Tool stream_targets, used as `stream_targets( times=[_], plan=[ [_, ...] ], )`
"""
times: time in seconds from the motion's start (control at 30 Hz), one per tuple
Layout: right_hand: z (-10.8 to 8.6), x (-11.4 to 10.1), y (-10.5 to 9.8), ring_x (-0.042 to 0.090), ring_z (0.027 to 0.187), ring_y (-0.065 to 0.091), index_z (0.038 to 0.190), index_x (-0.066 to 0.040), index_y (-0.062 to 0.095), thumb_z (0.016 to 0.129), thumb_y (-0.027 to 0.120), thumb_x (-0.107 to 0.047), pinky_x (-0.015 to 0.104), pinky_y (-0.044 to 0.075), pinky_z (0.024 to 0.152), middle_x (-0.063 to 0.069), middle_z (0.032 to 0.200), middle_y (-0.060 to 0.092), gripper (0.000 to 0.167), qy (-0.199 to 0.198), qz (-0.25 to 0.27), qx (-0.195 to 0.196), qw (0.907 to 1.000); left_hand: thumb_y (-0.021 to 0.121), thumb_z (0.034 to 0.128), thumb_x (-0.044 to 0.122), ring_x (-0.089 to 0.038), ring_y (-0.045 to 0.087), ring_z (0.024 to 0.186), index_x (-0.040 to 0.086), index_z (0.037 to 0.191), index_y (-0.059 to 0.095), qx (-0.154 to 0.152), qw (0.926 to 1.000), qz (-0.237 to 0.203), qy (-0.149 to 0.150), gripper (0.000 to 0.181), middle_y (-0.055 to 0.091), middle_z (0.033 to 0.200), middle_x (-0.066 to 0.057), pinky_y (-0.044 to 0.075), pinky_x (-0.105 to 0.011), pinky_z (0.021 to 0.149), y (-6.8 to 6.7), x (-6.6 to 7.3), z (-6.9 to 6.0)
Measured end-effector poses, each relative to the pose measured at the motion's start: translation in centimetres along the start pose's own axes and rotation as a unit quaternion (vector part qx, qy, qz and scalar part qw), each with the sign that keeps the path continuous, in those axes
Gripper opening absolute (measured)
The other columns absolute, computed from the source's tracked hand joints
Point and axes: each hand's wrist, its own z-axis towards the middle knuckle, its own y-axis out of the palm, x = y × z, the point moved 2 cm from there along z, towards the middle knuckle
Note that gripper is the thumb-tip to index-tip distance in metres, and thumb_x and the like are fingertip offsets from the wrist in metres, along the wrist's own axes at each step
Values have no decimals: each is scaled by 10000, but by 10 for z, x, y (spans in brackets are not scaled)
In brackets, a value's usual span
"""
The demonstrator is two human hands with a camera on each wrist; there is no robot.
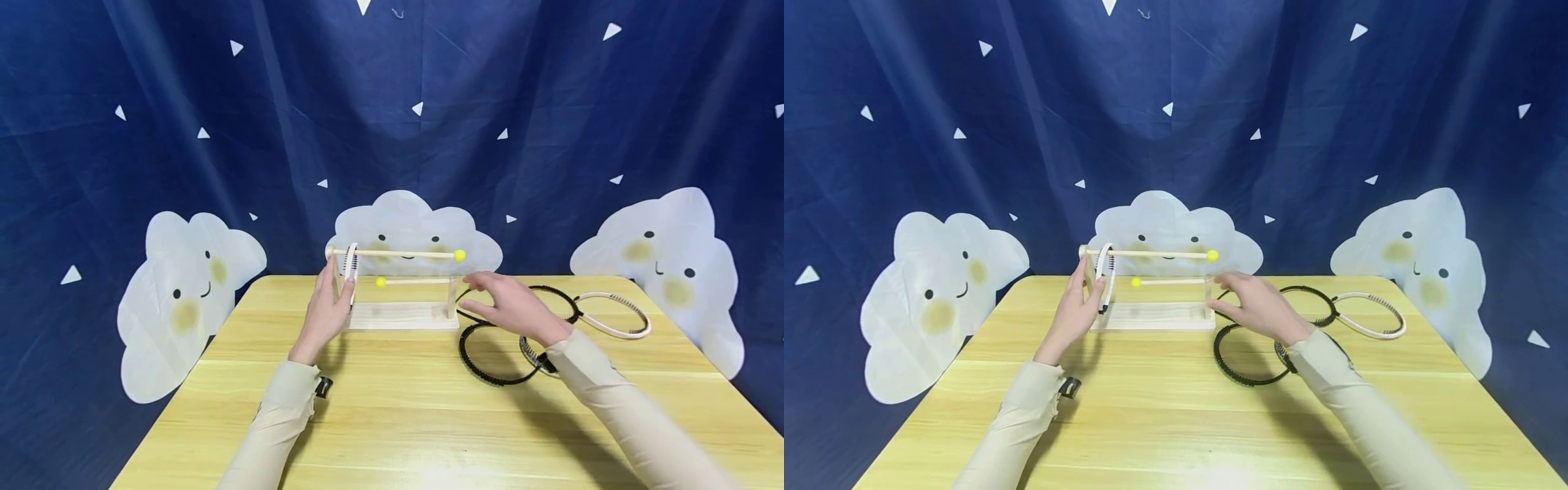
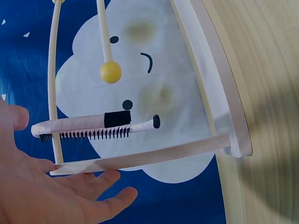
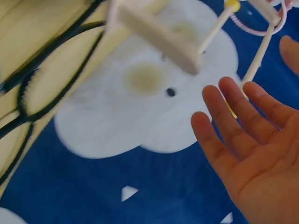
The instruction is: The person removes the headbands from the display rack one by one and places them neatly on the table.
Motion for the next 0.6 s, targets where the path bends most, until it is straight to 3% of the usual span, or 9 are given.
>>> stream_targets(
  times=[0.33, 0.6],
  plan=[
    [51, -57, 26, 197, 968, 727, 1273, -62, 671, 995, 686, -347, 402, 593, 833, 79, 1121, 753, 398, -332, 565, 462, 9968, 413, 1099, 406, -354, 238, 1542, 196, 1666, 82, 45, 9999, -91, 92, 689, 164, 1705, -127, 236, -556, 1237, -1, 0, -1],
    [89, -89, 42, 195, 884, 746, 1308, -43, 638, 1017, 660, -285, 370, 618, 804, 86, 1036, 761, 379, -211, 1319, 679, 9887, 365, 1106, 426, -355, 251, 1537, 177, 1665, 89, 26, 9999, -109, 92, 672, 178, 1699, -136, 249, -554, 1233, -2, -1, 0]
  ],
)
